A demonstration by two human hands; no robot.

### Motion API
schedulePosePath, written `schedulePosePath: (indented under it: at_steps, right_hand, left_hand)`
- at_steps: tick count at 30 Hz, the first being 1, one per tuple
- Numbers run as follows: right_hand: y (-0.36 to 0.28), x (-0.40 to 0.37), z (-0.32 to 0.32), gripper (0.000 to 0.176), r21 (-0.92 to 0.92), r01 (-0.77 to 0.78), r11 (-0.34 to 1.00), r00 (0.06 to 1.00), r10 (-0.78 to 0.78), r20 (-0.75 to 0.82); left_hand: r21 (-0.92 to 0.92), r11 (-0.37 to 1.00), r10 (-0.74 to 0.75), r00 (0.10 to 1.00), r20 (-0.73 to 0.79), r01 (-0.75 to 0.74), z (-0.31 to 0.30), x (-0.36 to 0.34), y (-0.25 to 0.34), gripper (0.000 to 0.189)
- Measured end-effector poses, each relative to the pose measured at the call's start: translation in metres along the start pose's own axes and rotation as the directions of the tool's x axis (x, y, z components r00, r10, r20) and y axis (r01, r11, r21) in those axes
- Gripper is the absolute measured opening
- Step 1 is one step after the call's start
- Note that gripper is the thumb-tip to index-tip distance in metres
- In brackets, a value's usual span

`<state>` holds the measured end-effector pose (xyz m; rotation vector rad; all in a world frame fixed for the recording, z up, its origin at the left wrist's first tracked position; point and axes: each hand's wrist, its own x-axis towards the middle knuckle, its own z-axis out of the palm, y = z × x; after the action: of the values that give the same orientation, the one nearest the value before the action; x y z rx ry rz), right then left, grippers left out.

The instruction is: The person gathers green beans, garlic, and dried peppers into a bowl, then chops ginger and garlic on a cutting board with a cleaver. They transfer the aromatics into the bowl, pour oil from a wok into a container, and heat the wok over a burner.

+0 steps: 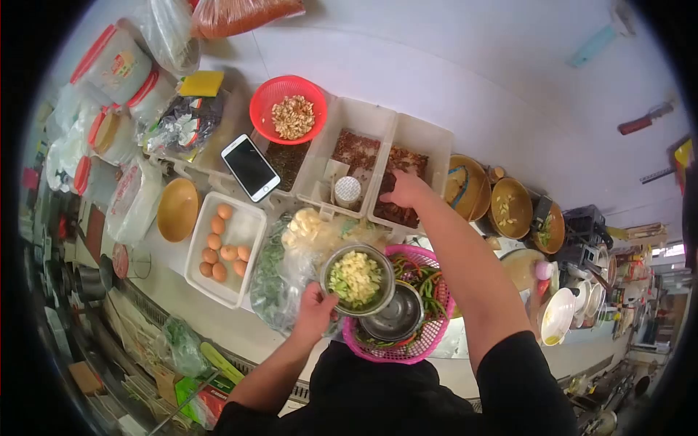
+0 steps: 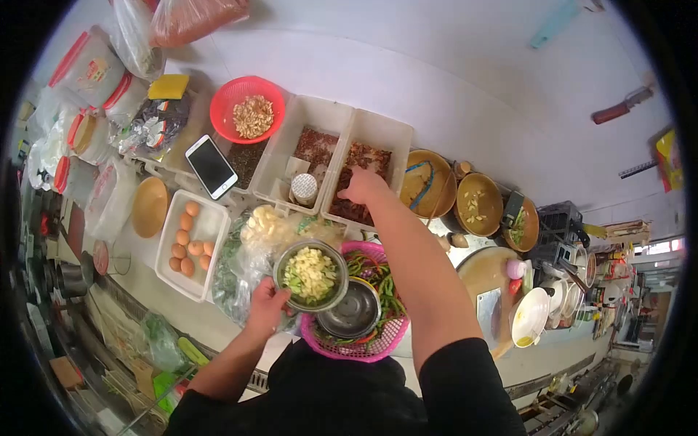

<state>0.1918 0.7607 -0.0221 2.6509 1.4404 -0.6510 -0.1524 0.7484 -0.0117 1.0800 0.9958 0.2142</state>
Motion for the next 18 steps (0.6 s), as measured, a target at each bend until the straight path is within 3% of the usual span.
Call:
schedulePosePath:
  at_steps: [1, 3, 4, 8, 10, 11, 13, 17, 18]
  right_hand:
    - [0.000, 0.013, 0.000, 0.051, 0.000, -0.007, 1.000, 1.000, 0.007, 0.010]
    - [0.002, 0.023, 0.002, 0.064, -0.046, -0.059, 0.997, 0.927, 0.072, 0.369]
    - [0.003, 0.023, 0.003, 0.068, -0.028, -0.056, 0.998, 0.916, 0.063, 0.396]
    - [0.001, 0.005, 0.006, 0.074, -0.038, -0.036, 0.999, 0.922, 0.048, 0.385]
    - [-0.013, -0.014, -0.003, 0.071, 0.104, -0.246, 0.964, 0.903, 0.188, 0.386]
    - [-0.010, -0.015, 0.009, 0.071, 0.104, -0.250, 0.963, 0.902, 0.192, 0.387]
    - [0.000, -0.012, 0.034, 0.070, 0.055, -0.072, 0.996, 0.980, 0.060, 0.188]
    - [0.011, -0.005, 0.041, 0.068, 0.101, -0.058, 0.993, 0.977, 0.036, 0.211]
    - [0.015, -0.004, 0.044, 0.063, 0.315, -0.142, 0.938, 0.982, 0.093, 0.166]
  left_hand:
    - [-0.001, 1.000, -0.011, 1.000, 0.005, 0.011, -0.001, 0.003, 0.000, 0.009]
    - [-0.117, 0.993, 0.016, 0.998, 0.063, -0.009, -0.001, 0.001, 0.002, 0.007]
    - [-0.145, 0.989, -0.003, 0.997, 0.074, 0.013, -0.003, 0.001, 0.003, 0.005]
    - [-0.172, 0.984, -0.025, 0.994, 0.102, 0.042, -0.008, 0.010, -0.004, 0.005]
    - [-0.134, 0.991, -0.015, 0.993, 0.121, 0.031, -0.009, 0.014, -0.008, 0.005]
    - [-0.133, 0.991, -0.017, 0.992, 0.124, 0.034, -0.009, 0.014, -0.008, 0.005]
    - [-0.105, 0.994, -0.028, 0.992, 0.126, 0.041, -0.008, 0.015, -0.007, 0.005]
    - [-0.075, 0.997, -0.013, 0.990, 0.141, 0.024, -0.009, 0.014, -0.007, 0.004]
    - [-0.084, 0.996, -0.006, 0.989, 0.145, 0.018, -0.009, 0.013, -0.004, 0.004]
